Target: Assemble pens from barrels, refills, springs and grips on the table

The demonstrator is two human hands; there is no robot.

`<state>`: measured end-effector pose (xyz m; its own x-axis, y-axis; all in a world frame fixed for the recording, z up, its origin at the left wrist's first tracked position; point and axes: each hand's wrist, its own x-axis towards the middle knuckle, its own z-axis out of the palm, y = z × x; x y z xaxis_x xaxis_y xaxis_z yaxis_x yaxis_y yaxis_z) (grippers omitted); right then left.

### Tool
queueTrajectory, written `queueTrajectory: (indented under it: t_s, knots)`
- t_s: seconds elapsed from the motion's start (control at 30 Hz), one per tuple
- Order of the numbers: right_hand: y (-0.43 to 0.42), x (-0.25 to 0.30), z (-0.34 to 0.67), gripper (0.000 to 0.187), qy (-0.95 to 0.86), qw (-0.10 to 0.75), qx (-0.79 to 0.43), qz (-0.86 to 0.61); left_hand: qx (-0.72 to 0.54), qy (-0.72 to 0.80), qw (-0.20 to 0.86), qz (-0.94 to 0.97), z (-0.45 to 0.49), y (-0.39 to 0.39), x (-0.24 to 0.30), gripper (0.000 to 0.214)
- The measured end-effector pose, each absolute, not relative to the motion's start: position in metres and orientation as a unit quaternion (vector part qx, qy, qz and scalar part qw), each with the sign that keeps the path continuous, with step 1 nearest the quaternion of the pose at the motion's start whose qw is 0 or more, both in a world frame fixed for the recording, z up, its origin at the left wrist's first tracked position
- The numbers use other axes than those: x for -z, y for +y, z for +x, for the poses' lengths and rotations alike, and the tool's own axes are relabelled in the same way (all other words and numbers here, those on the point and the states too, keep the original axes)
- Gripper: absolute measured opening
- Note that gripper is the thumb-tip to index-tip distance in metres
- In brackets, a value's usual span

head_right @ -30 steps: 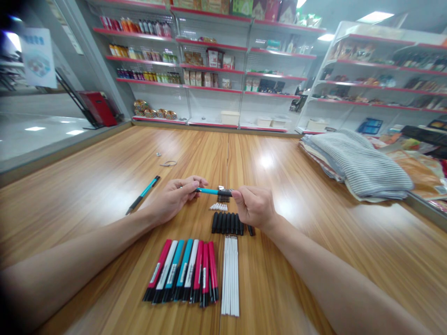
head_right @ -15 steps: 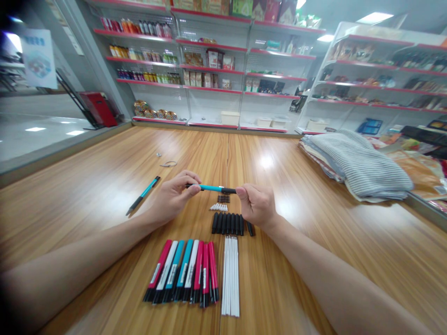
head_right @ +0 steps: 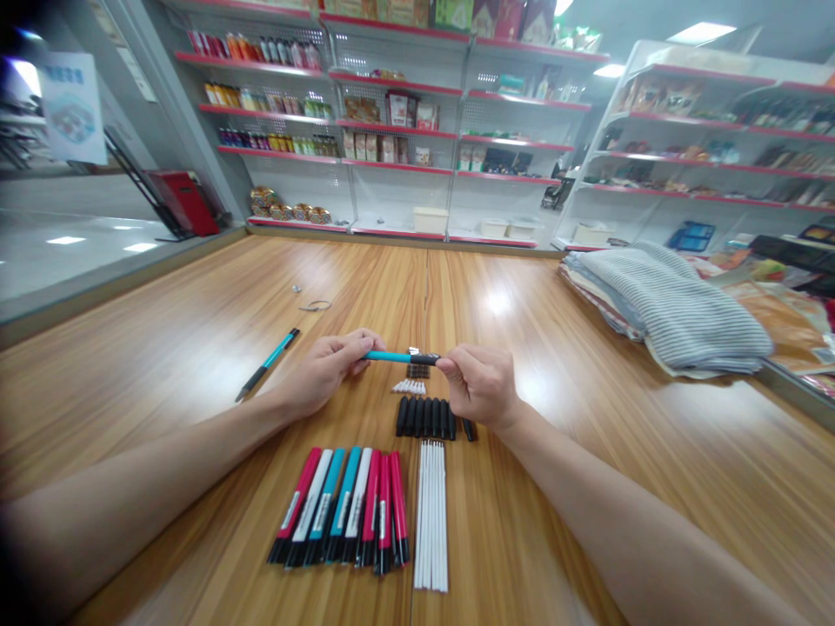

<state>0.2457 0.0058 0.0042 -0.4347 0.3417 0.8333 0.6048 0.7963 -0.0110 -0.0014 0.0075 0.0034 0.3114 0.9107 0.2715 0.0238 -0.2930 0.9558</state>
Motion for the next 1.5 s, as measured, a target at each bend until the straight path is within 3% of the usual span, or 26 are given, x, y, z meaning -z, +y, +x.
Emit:
queueTrajectory:
  t_s: [0.2,0.4,0.63,0.8,1.0,1.5]
  knots:
    - [0.005,-0.004,0.246,0.029,-0.829,0.454,0.136,-0.297,-0.469,0.350,0.422,0.693,-0.003,0.006,-0.003,0.039]
    - [0.006,-0.004,0.247,0.036,-0.815,0.472,0.115,-0.316,-0.509,0.327,0.363,0.708,-0.002,0.003,-0.003,0.016]
    - [0.006,-0.003,0.248,0.031,-0.827,0.462,0.121,-0.296,-0.498,0.331,0.374,0.709,-0.004,0.003,-0.005,0.034]
    - [0.007,-0.003,0.247,0.030,-0.835,0.445,0.140,-0.291,-0.483,0.332,0.425,0.690,-0.007,0.010,0.002,0.033]
    - [0.006,-0.005,0.247,0.031,-0.832,0.448,0.141,-0.294,-0.475,0.338,0.412,0.701,-0.008,0.011,0.002,0.028]
    - [0.006,-0.004,0.246,0.039,-0.817,0.471,0.109,-0.314,-0.529,0.383,0.143,0.744,-0.003,0.002,-0.004,0.010]
